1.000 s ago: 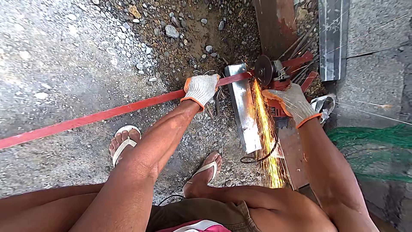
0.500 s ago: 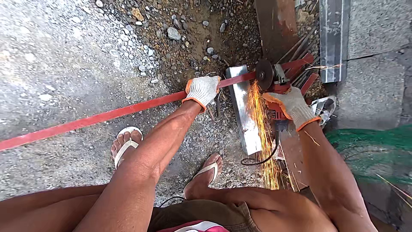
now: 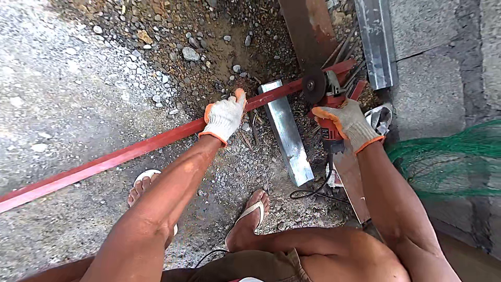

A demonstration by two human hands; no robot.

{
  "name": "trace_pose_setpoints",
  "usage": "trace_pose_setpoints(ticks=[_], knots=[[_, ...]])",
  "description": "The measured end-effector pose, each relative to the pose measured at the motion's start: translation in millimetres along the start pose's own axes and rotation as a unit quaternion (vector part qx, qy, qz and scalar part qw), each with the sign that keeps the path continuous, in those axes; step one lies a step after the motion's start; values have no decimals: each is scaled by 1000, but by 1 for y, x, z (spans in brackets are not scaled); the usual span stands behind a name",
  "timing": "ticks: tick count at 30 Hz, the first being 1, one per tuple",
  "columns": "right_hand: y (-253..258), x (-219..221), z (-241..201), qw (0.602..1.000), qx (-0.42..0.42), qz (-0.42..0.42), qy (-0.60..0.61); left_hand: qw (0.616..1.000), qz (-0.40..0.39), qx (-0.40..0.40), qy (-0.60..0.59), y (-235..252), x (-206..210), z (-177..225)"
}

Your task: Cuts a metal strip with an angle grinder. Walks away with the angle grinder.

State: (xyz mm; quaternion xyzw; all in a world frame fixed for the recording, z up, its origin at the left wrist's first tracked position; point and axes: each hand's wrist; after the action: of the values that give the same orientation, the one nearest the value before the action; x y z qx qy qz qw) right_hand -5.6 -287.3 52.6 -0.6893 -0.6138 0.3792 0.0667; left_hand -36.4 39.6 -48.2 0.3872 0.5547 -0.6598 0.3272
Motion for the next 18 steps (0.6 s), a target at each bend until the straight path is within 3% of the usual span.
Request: trace_pose_setpoints(ticks=[11, 18], knots=[[14, 3, -4, 999, -14, -30, -42, 995, -44, 55, -73, 13, -8, -19], [20, 7, -10, 997, -21, -31, -61, 996, -65, 28, -50, 12, -14, -13]])
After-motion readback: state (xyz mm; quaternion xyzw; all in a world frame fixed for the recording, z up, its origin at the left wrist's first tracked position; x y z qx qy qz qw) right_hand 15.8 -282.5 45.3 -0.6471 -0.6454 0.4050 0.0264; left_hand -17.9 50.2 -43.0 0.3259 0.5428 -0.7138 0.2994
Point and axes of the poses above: each hand's wrist, its own y-axis towards the middle knuckle, its own x-axis out of the palm, z = x × y, and after that the axes turned 13 degrees about y, right-handed
